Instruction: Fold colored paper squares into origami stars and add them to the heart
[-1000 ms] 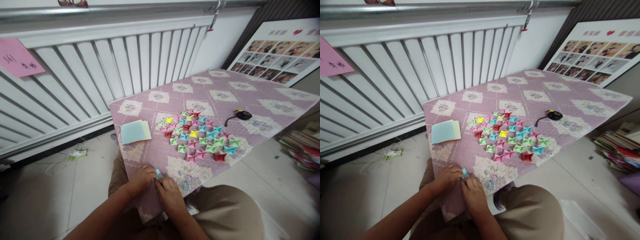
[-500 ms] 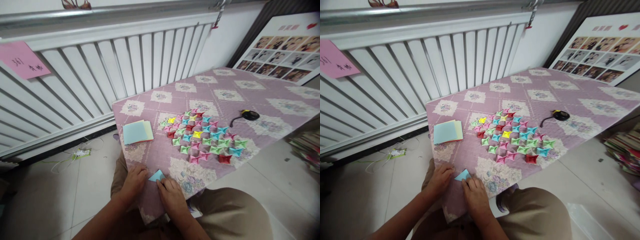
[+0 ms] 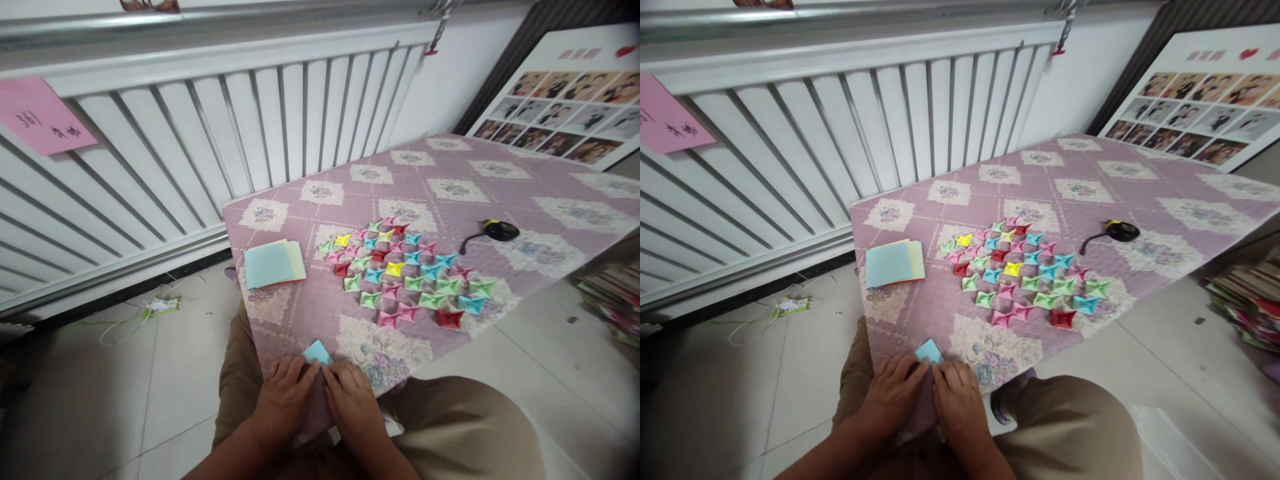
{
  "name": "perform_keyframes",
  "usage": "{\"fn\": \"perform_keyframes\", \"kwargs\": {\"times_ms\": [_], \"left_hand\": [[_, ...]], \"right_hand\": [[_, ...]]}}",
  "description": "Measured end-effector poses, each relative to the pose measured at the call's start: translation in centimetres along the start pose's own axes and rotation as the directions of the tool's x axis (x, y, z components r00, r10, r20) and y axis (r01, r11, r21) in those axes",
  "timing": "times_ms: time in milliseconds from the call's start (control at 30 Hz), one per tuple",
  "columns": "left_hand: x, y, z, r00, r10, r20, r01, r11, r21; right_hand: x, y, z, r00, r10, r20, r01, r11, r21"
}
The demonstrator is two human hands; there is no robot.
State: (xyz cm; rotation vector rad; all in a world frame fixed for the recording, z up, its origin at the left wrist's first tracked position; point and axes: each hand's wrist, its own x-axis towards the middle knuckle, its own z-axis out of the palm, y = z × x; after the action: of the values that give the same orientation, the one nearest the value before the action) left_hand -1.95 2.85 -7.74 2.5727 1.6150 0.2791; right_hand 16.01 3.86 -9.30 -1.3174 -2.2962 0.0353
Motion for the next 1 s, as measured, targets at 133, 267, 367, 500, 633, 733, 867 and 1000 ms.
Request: {"fn": "perform_keyframes", "kwargs": {"times_ms": [133, 267, 367, 500, 633, 733, 867, 1000], "left_hand": [[0.1, 0.3, -0.1, 1.000, -0.024, 0.010, 0.024, 0.999, -0.023], [0.3, 0.5, -0.2, 0.998, -0.055, 0.032, 0.057, 0.997, -0.046], [0.3, 0.5, -0.2, 0.996, -0.063, 0.056, 0.067, 0.995, -0.074], [0.2, 0.4, 0.1, 0.996, -0.069, 0.055, 0.074, 0.992, -0.104], [0.3, 0.4, -0.1, 0.995, -0.082, 0.064, 0.090, 0.985, -0.144], [0.4, 0.5, -0.7, 0.991, -0.090, 0.097, 0.105, 0.982, -0.158], [0.5, 0.4, -1.2, 0.990, -0.085, 0.116, 0.103, 0.983, -0.154], [0.4, 0.4, -1.2, 0.991, -0.078, 0.110, 0.093, 0.985, -0.144]], "right_hand": [[-0.9, 0.6, -0.8, 1.000, 0.012, -0.002, -0.012, 1.000, -0.027], [-0.8, 0.8, -1.6, 0.997, 0.044, 0.064, -0.042, 0.999, -0.031], [0.2, 0.4, -1.9, 0.988, 0.020, 0.153, -0.018, 1.000, -0.018], [2.2, -0.3, -1.8, 0.935, -0.086, 0.343, 0.062, 0.995, 0.079], [3.0, -0.3, -1.6, 0.862, -0.075, 0.501, 0.018, 0.993, 0.118], [2.9, 0.0, -1.6, 0.837, -0.035, 0.546, -0.012, 0.997, 0.082], [2.7, -0.1, -1.8, 0.842, 0.024, 0.540, -0.040, 0.999, 0.018], [2.6, -0.3, -1.9, 0.863, 0.056, 0.502, -0.042, 0.998, -0.040]]}}
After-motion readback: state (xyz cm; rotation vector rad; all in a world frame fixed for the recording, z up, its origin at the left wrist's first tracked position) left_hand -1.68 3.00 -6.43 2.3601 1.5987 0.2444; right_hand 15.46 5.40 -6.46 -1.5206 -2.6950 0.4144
